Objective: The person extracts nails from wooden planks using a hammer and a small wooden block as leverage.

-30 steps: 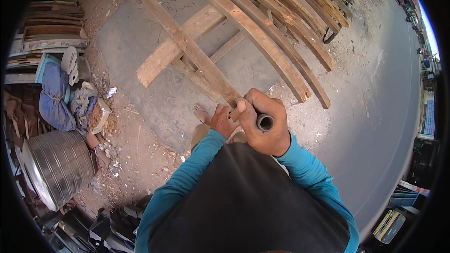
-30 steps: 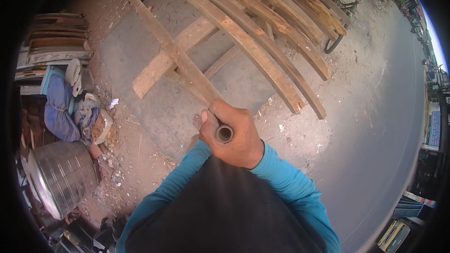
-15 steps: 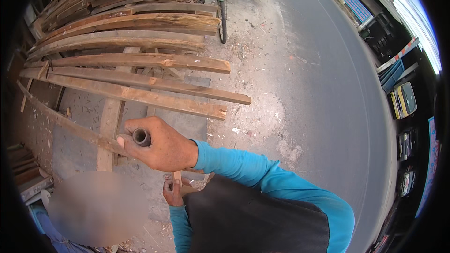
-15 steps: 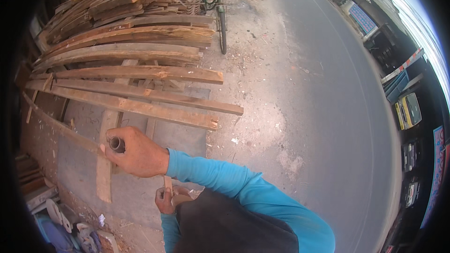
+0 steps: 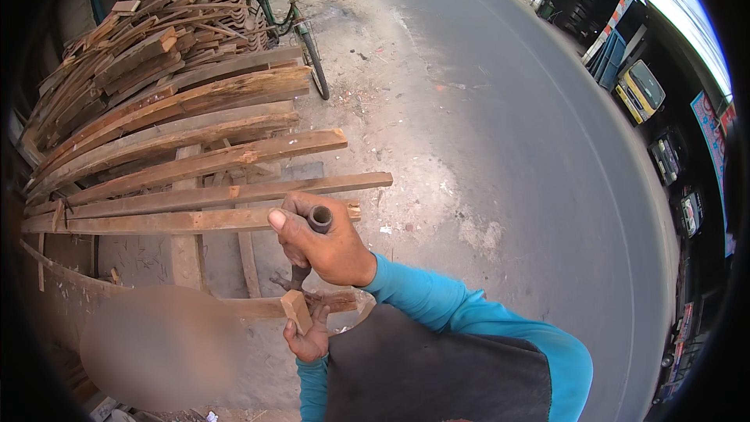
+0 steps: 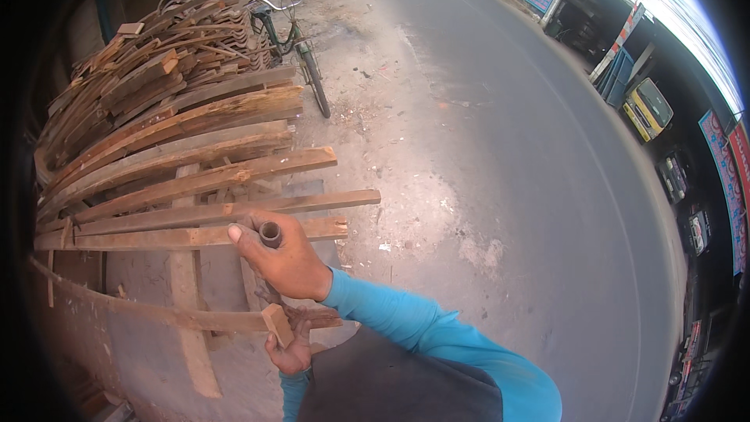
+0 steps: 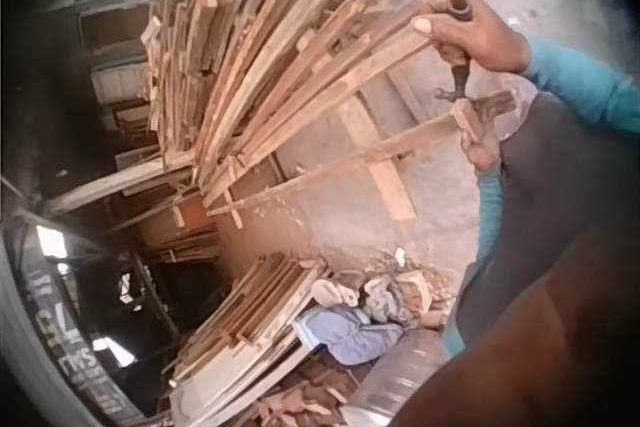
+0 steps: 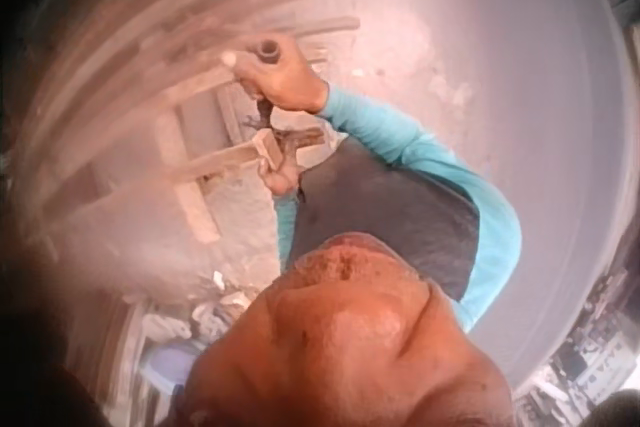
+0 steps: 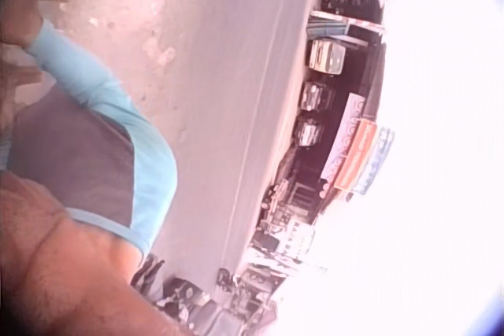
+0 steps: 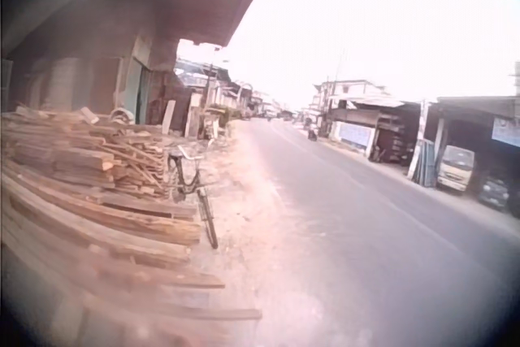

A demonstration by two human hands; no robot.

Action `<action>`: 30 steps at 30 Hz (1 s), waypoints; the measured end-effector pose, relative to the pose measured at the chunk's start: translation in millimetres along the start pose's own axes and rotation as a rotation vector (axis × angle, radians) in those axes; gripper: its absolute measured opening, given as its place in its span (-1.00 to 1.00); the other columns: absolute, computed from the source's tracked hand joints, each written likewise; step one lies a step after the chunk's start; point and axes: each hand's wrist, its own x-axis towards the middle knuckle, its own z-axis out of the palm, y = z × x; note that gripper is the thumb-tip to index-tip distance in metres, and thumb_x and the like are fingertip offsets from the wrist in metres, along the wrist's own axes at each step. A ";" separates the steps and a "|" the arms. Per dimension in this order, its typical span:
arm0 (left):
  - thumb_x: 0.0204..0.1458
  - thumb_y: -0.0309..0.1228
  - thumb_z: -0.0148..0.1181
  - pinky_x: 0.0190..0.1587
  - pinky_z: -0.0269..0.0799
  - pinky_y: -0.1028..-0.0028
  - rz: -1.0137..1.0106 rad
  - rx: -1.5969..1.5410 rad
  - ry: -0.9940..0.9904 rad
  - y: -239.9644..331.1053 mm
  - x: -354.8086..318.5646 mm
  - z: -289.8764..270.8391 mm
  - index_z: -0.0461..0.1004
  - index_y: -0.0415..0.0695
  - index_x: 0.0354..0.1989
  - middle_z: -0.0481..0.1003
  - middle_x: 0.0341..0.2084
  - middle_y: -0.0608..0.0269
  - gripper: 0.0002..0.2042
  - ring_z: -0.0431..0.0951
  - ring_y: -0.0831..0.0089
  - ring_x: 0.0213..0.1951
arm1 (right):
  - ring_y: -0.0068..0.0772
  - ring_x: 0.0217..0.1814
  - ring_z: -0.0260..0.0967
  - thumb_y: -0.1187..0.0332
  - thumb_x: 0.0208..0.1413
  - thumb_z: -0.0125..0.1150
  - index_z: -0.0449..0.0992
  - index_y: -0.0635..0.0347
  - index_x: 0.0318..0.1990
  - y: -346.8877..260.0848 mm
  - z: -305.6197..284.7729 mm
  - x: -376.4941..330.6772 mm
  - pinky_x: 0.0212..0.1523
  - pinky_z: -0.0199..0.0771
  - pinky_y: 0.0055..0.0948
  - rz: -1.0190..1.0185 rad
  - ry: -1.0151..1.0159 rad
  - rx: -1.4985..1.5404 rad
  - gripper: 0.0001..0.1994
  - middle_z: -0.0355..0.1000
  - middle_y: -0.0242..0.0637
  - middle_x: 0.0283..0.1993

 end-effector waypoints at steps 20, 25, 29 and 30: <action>0.30 0.00 0.00 0.03 0.52 0.30 0.253 0.594 0.244 379.6 116.9 -126.3 0.35 -0.27 0.15 0.50 -0.12 0.00 -0.47 0.54 0.22 -0.06 | -0.65 -0.63 0.17 0.31 0.32 0.15 0.33 0.20 -0.51 68.7 122.3 -45.2 -0.60 0.19 -0.52 -0.081 0.541 -0.239 -0.67 0.28 -0.41 -0.65; 0.27 0.17 -0.03 0.05 0.44 0.26 0.448 1.433 0.833 487.7 178.8 -186.7 0.43 -0.31 0.09 0.49 -0.07 0.01 -0.34 0.50 0.23 -0.03 | -0.75 -0.59 0.11 0.25 0.31 0.21 0.33 0.15 -0.57 70.2 111.6 -74.5 -0.57 0.13 -0.56 -0.078 0.630 -0.270 -0.61 0.26 -0.51 -0.65; 0.26 0.05 0.12 0.11 0.44 0.25 0.537 1.168 0.514 422.4 127.9 -167.5 0.36 -0.35 0.19 0.48 0.03 0.00 -0.36 0.50 0.21 0.06 | -0.73 -0.59 0.13 0.27 0.32 0.17 0.33 0.16 -0.55 56.3 85.8 -101.0 -0.58 0.14 -0.56 -0.104 0.755 -0.140 -0.63 0.27 -0.50 -0.64; 0.26 -0.01 0.15 0.13 0.44 0.26 0.500 1.006 0.424 394.7 114.0 -169.9 0.30 -0.32 0.24 0.47 0.06 0.02 -0.38 0.50 0.23 0.07 | -0.72 -0.59 0.14 0.28 0.33 0.16 0.34 0.17 -0.54 52.9 77.9 -106.1 -0.58 0.15 -0.56 -0.122 0.779 -0.105 -0.64 0.27 -0.50 -0.63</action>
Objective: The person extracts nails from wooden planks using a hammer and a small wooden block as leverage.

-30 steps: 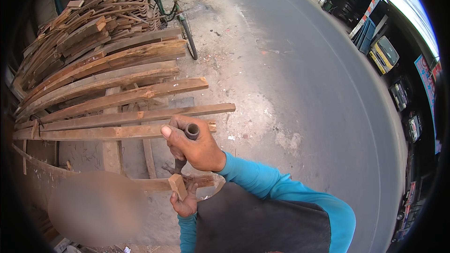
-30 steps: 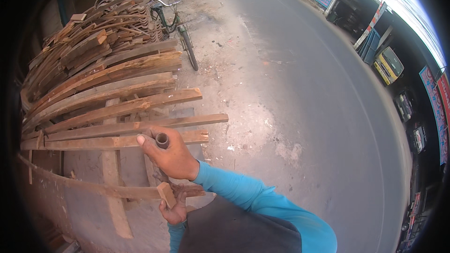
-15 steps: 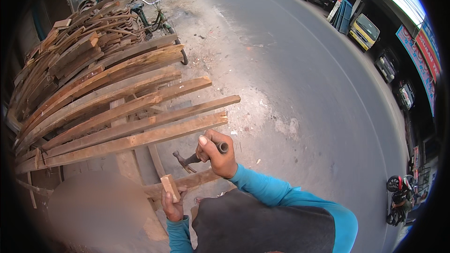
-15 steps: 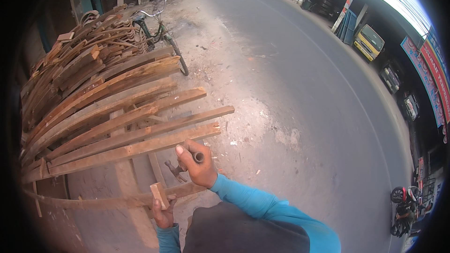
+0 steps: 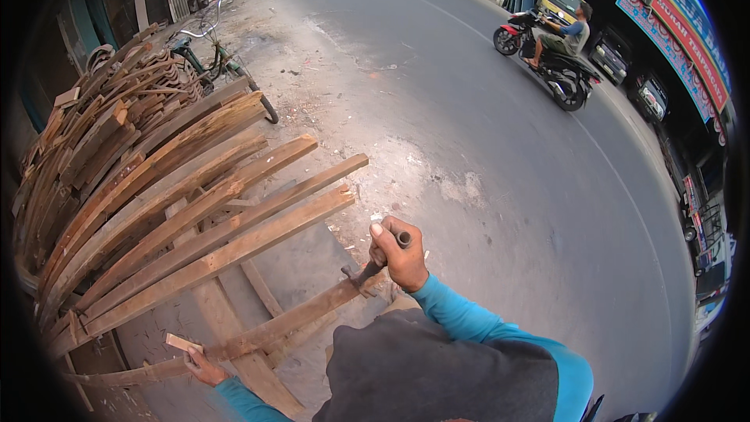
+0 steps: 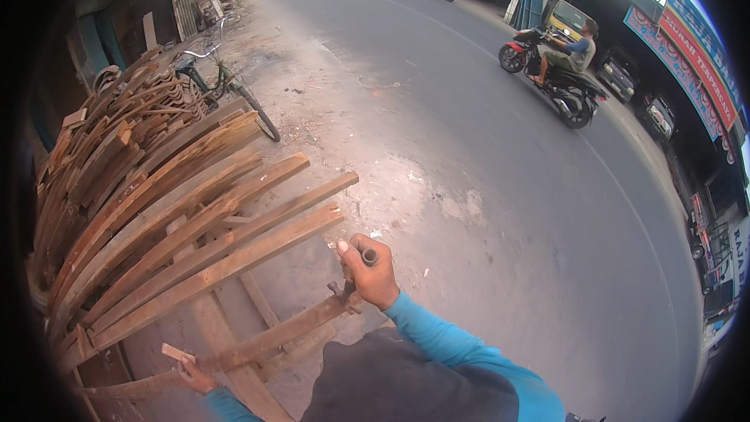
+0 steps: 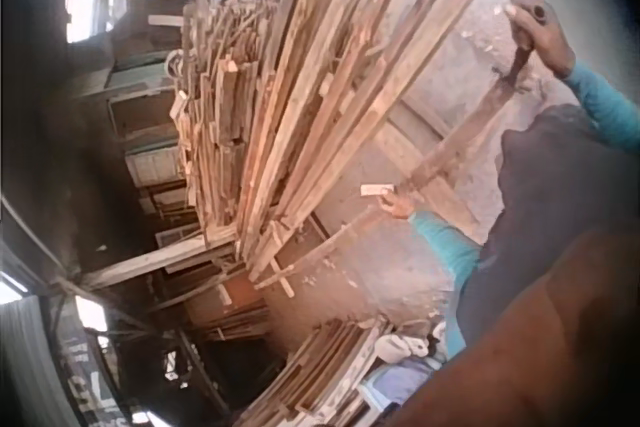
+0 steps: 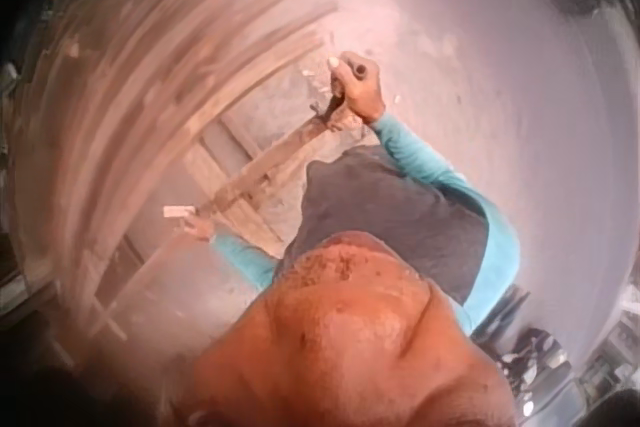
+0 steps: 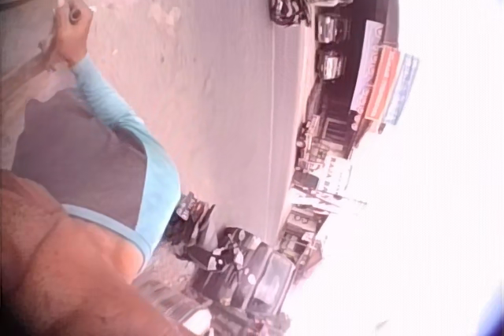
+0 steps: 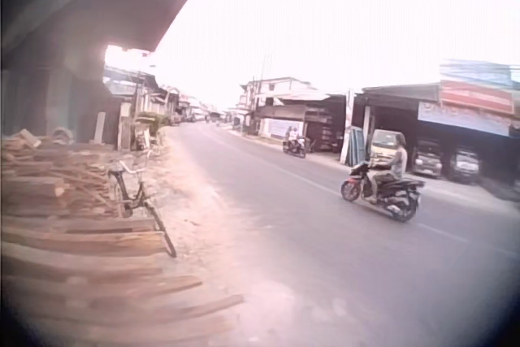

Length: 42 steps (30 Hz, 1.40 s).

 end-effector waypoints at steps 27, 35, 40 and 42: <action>0.17 -0.13 0.33 -0.45 0.48 0.49 -0.767 -0.621 -0.574 -132.0 -221.0 159.7 0.34 -0.06 0.27 0.53 -0.30 0.24 -0.44 0.52 0.50 -0.45 | -0.66 -0.58 0.13 0.14 0.38 0.08 0.34 0.17 -0.47 -13.3 -95.4 46.4 -0.51 0.25 -0.48 0.049 -0.147 -0.063 -0.61 0.21 -0.48 -0.61; 0.15 -0.36 0.28 -0.38 0.49 0.49 -0.938 -0.900 -0.601 -107.8 -204.7 154.2 0.39 -0.14 0.12 0.53 -0.28 0.22 -0.62 0.51 0.45 -0.43 | -0.54 -0.63 0.12 0.17 0.36 0.07 0.31 0.18 -0.46 4.1 -91.9 20.3 -0.49 0.28 -0.42 0.034 0.195 0.080 -0.64 0.16 -0.42 -0.63; 0.21 -0.37 0.22 -0.43 0.54 0.50 -0.986 -0.901 -0.529 -106.0 -214.5 129.5 0.39 -0.15 0.20 0.52 -0.30 0.19 -0.61 0.53 0.43 -0.46 | -0.50 -0.66 0.14 0.10 0.32 0.07 0.38 0.21 -0.44 4.8 -88.0 -2.8 -0.49 0.32 -0.37 0.030 0.248 0.076 -0.62 0.17 -0.40 -0.66; 0.23 -0.37 0.20 -0.49 0.56 0.52 -1.078 -0.830 -0.391 -108.8 -218.0 107.6 0.47 -0.14 -0.02 0.53 -0.37 0.19 -0.79 0.53 0.42 -0.49 | -0.51 -0.66 0.13 0.08 0.33 0.06 0.38 0.20 -0.44 -5.8 -89.2 -16.0 -0.49 0.33 -0.37 0.008 0.252 0.043 -0.60 0.17 -0.41 -0.66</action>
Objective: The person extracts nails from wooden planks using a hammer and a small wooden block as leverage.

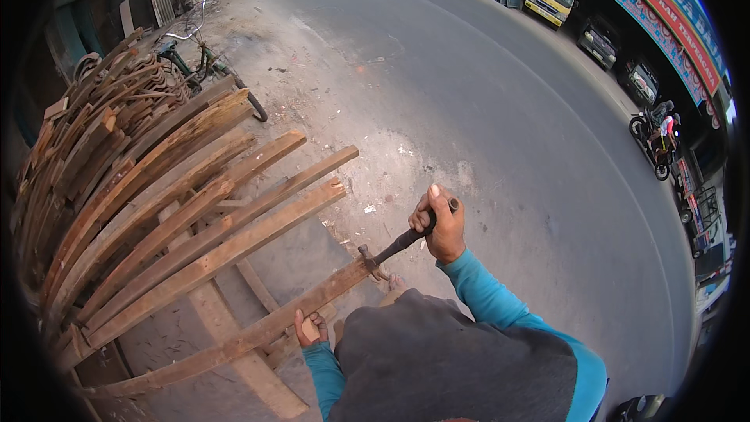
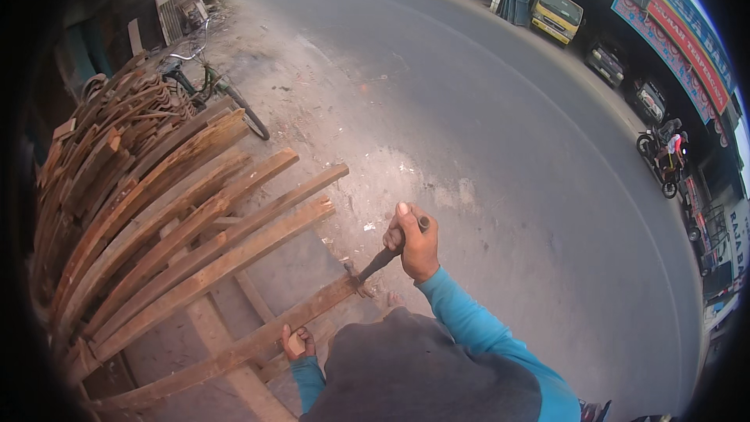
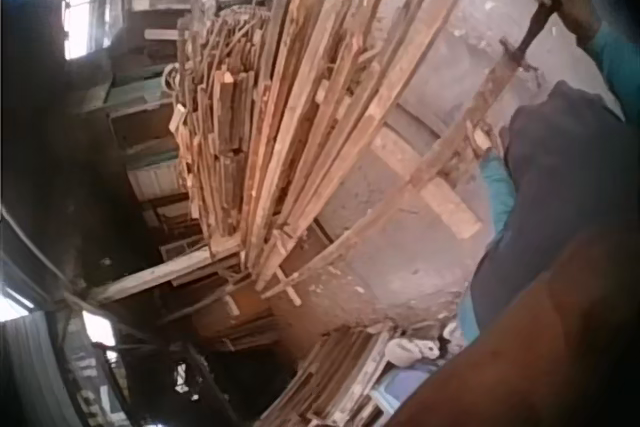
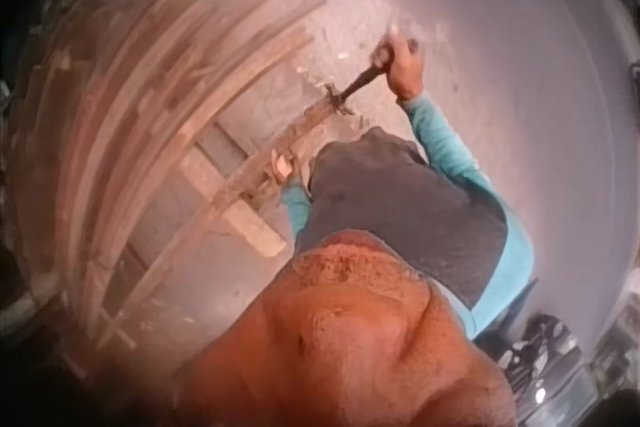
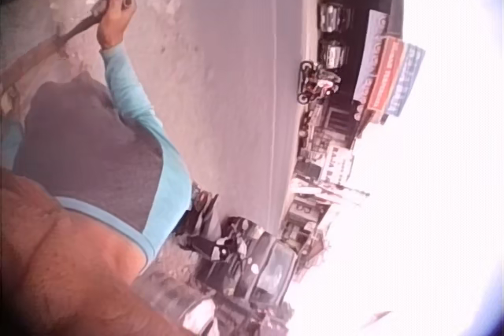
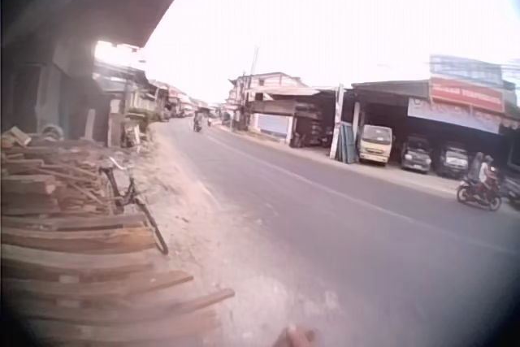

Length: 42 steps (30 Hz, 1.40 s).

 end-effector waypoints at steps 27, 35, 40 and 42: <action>0.01 0.24 0.33 -0.07 0.46 0.43 0.190 0.455 0.009 -34.0 61.3 7.3 0.20 -0.15 0.37 0.35 0.14 0.19 -0.09 0.44 0.44 -0.03 | -0.53 -0.56 0.05 0.02 0.46 -0.12 0.27 0.13 -0.47 5.3 -3.8 -13.9 -0.43 0.24 -0.48 -0.235 -0.088 -0.167 -0.53 0.03 -0.43 -0.61; -0.09 0.27 0.38 0.13 0.46 0.32 0.194 0.516 0.185 -30.9 36.8 23.5 0.27 -0.42 0.27 0.45 0.12 -0.08 0.00 0.50 0.23 0.15 | -0.53 -0.56 0.02 0.02 0.44 -0.06 0.20 0.11 -0.51 19.8 9.6 -15.3 -0.46 0.15 -0.49 -0.219 -0.166 -0.245 -0.52 0.01 -0.44 -0.59; -0.15 0.34 0.34 0.13 0.48 0.35 0.109 0.746 0.377 -54.4 55.5 33.1 0.30 -0.51 0.23 0.52 0.04 -0.19 0.07 0.57 0.14 0.06 | -0.55 -0.59 -0.01 0.01 0.45 -0.07 0.18 0.08 -0.51 1.2 -6.1 9.7 -0.51 0.11 -0.52 -0.258 -0.221 -0.249 -0.52 0.01 -0.44 -0.60; -0.03 0.13 0.38 0.06 0.50 0.28 0.164 0.889 0.547 -78.4 57.5 43.7 0.43 -0.44 0.13 0.54 -0.02 -0.12 -0.19 0.58 0.13 0.01 | -0.57 -0.60 -0.03 0.00 0.45 -0.09 0.18 0.07 -0.51 -19.2 -16.8 17.5 -0.53 0.08 -0.54 -0.306 -0.246 -0.247 -0.52 0.00 -0.45 -0.60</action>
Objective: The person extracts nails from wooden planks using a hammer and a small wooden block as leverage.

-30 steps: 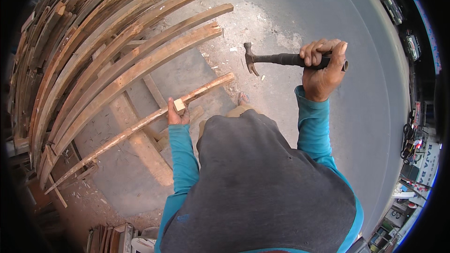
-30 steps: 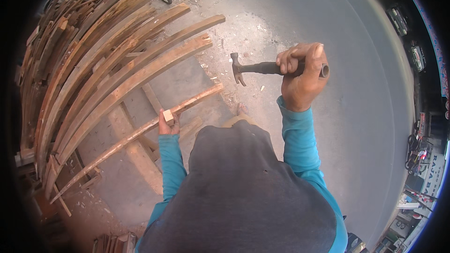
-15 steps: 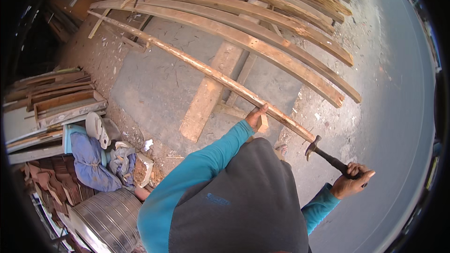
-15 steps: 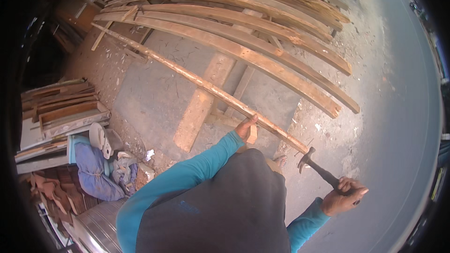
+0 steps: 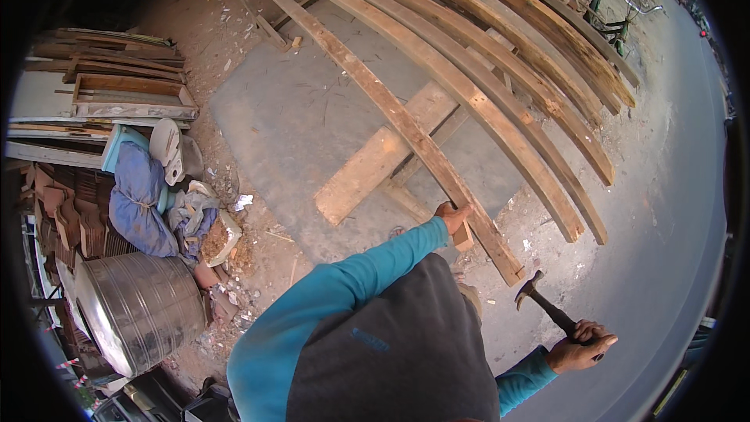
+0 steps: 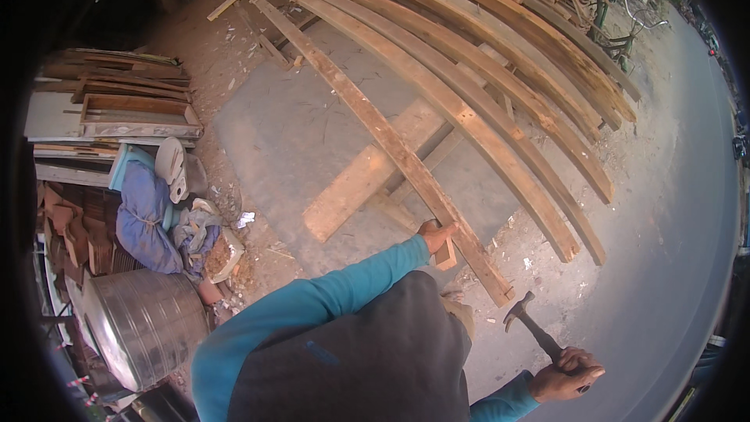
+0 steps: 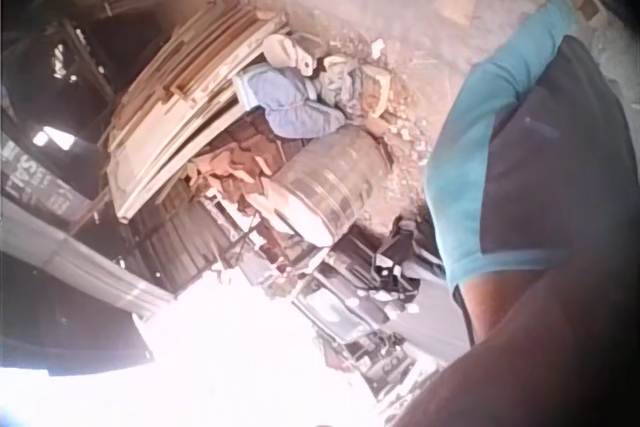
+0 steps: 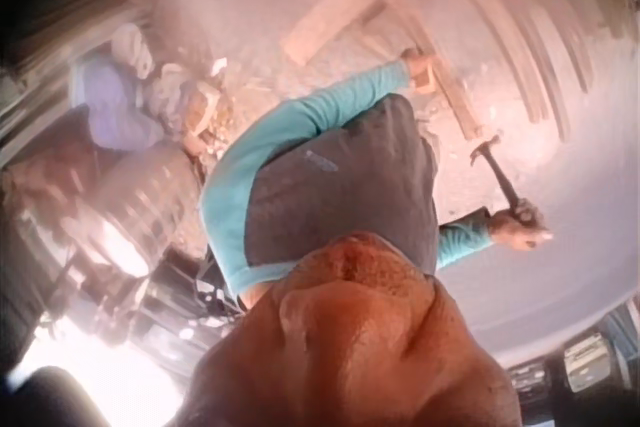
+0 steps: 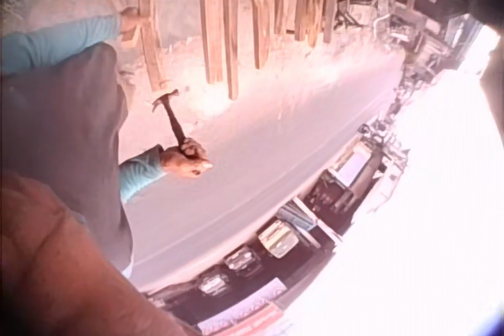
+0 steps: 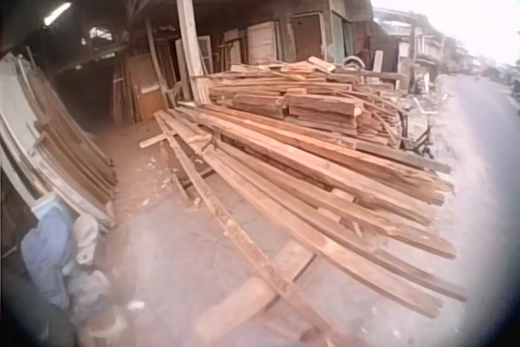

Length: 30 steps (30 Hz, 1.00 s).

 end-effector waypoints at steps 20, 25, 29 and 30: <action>0.18 -0.18 0.34 0.10 0.52 0.27 0.062 -0.995 0.038 -33.6 -162.5 66.5 0.36 -0.38 0.13 0.48 -0.06 0.11 -0.45 0.53 0.29 -0.01 | -0.55 -0.69 0.06 -0.10 0.47 -0.33 0.35 0.16 -0.36 69.3 3.9 145.1 -0.60 0.24 -0.47 0.128 -0.719 0.428 -0.46 0.10 -0.43 -0.68; 0.19 -0.08 0.30 0.11 0.46 0.34 0.208 -0.788 0.276 21.0 -150.6 73.4 0.42 -0.28 0.09 0.48 -0.03 0.09 -0.48 0.52 0.36 0.00 | -0.55 -0.69 0.06 -0.10 0.47 -0.32 0.34 0.14 -0.39 50.9 34.5 131.6 -0.60 0.25 -0.47 0.108 -0.778 0.447 -0.45 0.09 -0.44 -0.68; 0.05 0.00 0.43 -0.01 0.51 0.38 0.167 -0.575 0.433 31.1 -140.9 85.5 0.43 -0.19 0.08 0.51 -0.08 0.12 -0.41 0.55 0.41 -0.05 | -0.55 -0.70 0.11 -0.10 0.47 -0.36 0.36 0.13 -0.38 43.5 47.2 121.7 -0.58 0.29 -0.44 0.023 -0.827 0.566 -0.44 0.13 -0.41 -0.68; 0.05 0.00 0.43 -0.01 0.51 0.38 0.167 -0.589 0.434 26.3 -139.0 89.9 0.43 -0.19 0.08 0.51 -0.08 0.12 -0.41 0.55 0.41 -0.05 | -0.55 -0.70 0.11 -0.10 0.47 -0.36 0.36 0.13 -0.38 44.4 48.8 120.6 -0.58 0.29 -0.44 0.018 -0.840 0.564 -0.44 0.13 -0.41 -0.68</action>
